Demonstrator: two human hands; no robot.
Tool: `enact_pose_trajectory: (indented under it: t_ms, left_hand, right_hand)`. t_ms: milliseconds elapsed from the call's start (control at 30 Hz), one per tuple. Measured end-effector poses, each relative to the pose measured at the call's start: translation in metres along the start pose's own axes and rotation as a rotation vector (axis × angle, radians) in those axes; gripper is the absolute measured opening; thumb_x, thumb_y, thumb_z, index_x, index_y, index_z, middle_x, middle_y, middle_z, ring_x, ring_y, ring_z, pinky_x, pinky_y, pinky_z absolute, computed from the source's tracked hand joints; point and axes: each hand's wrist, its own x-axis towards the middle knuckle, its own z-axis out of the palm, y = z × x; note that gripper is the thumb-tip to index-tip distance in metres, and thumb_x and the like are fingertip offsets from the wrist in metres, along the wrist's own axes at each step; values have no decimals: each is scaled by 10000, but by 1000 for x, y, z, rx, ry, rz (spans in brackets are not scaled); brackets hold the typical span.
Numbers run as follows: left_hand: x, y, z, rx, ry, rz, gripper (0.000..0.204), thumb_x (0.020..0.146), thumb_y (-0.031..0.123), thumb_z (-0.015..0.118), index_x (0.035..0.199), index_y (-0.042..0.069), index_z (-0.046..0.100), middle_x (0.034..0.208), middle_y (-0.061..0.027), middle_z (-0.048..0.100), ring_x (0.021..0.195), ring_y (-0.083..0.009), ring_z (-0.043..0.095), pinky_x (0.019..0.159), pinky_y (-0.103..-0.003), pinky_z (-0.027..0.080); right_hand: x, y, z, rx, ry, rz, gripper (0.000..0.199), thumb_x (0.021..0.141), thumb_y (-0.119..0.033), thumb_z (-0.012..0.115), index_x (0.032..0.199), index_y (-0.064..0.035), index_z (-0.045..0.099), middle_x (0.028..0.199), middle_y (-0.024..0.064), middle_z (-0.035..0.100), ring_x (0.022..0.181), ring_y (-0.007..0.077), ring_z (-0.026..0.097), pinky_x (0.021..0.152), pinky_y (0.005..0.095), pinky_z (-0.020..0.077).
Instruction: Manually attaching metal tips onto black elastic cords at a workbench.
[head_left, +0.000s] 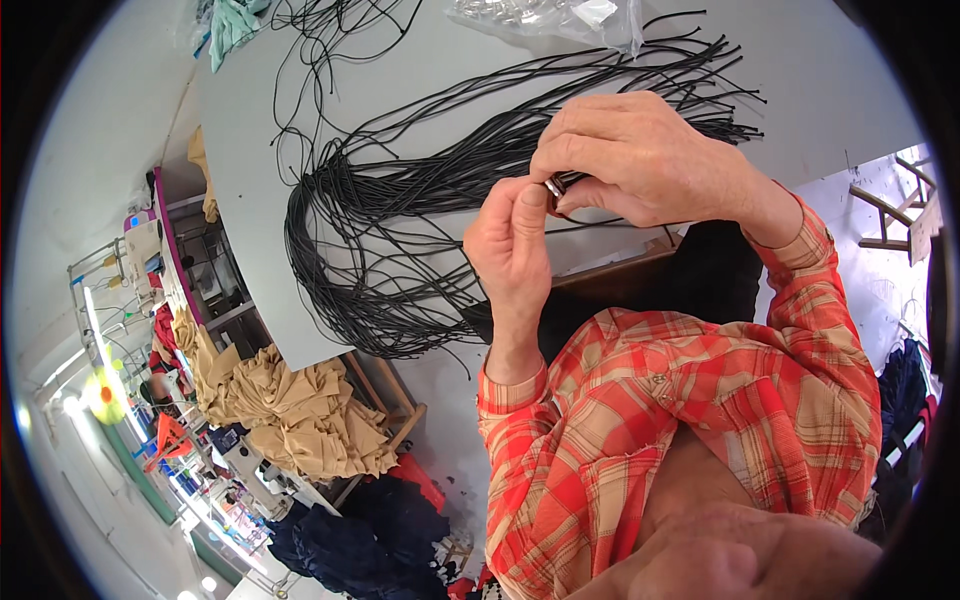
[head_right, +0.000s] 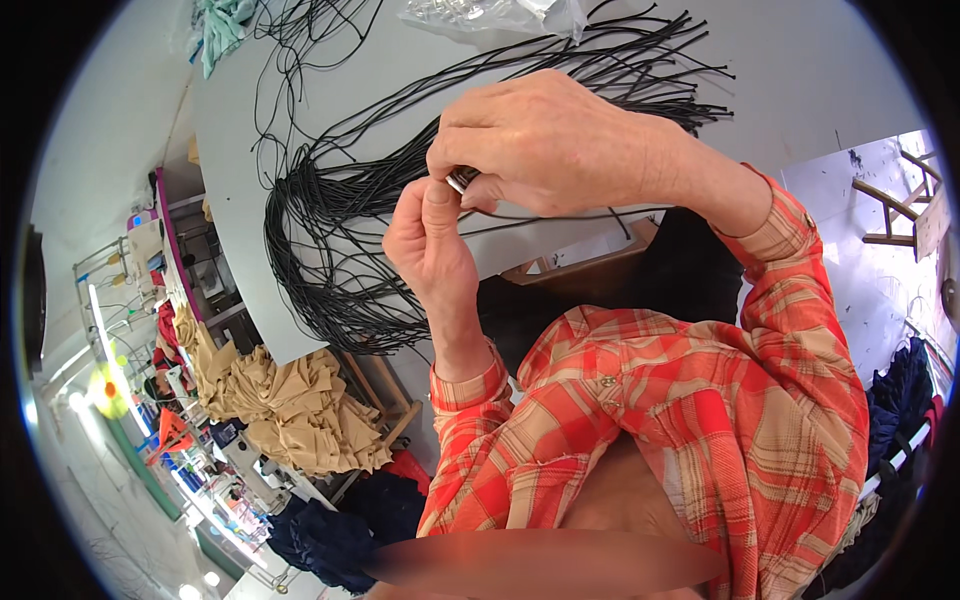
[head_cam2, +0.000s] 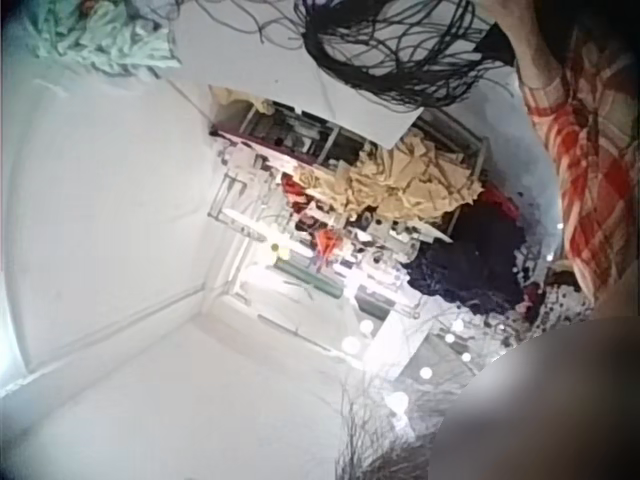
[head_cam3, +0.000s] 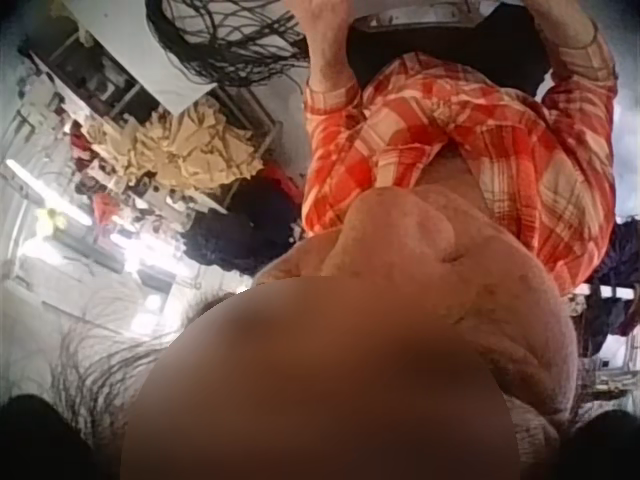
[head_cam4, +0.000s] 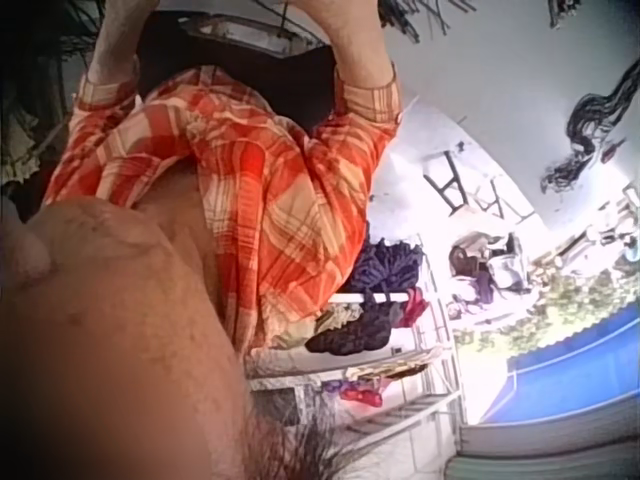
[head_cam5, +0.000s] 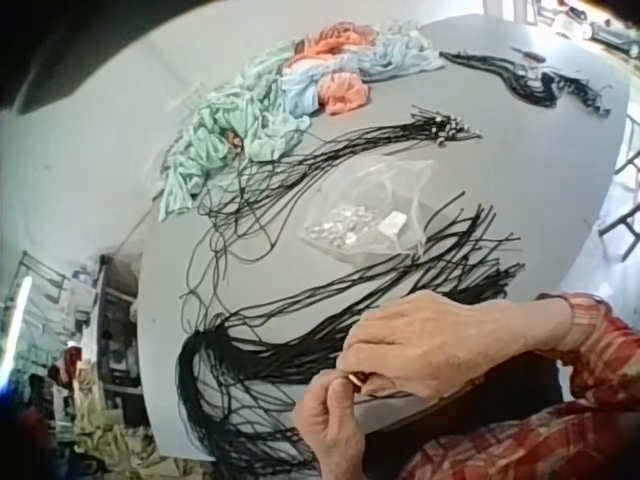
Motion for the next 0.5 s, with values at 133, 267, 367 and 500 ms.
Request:
enact_pose_trajectory:
  t_ms: [133, 267, 367, 500]
  left_hand:
    - [-4, -8, 6, -320, 32, -75, 231, 946, 180, 455, 913, -33, 538, 782, -56, 570, 683, -114, 543, 655, -243, 458]
    - [-5, -10, 10, -424, 44, -70, 229, 953, 209, 441, 902, -5, 505, 776, -39, 525, 627, -89, 476, 603, -231, 439]
    - [-4, 1, 11, -586, 47, -85, 218, 954, 200, 418, 871, 5, 466, 786, -68, 515, 606, -129, 482, 549, -291, 473]
    - [-4, 5, 1, -781, 164, -160, 232, 961, 218, 373, 839, 26, 422, 767, -84, 465, 529, -194, 474, 471, -336, 470]
  right_hand:
    - [3, -1, 0, 65, -11, -3, 323, 629, -77, 711, 916, -45, 567, 779, 56, 576, 697, 240, 569, 567, 324, 464]
    - [3, 1, -1, 174, -40, 29, 304, 665, -65, 696, 935, -44, 559, 736, 61, 573, 656, 237, 572, 552, 317, 459]
    - [2, 4, -3, 203, -66, 66, 303, 675, -70, 699, 939, -42, 554, 724, 66, 566, 636, 238, 572, 554, 318, 456]
    - [0, 8, -9, 206, -37, 94, 287, 689, -77, 697, 936, -43, 556, 731, 66, 569, 626, 232, 572, 556, 312, 453]
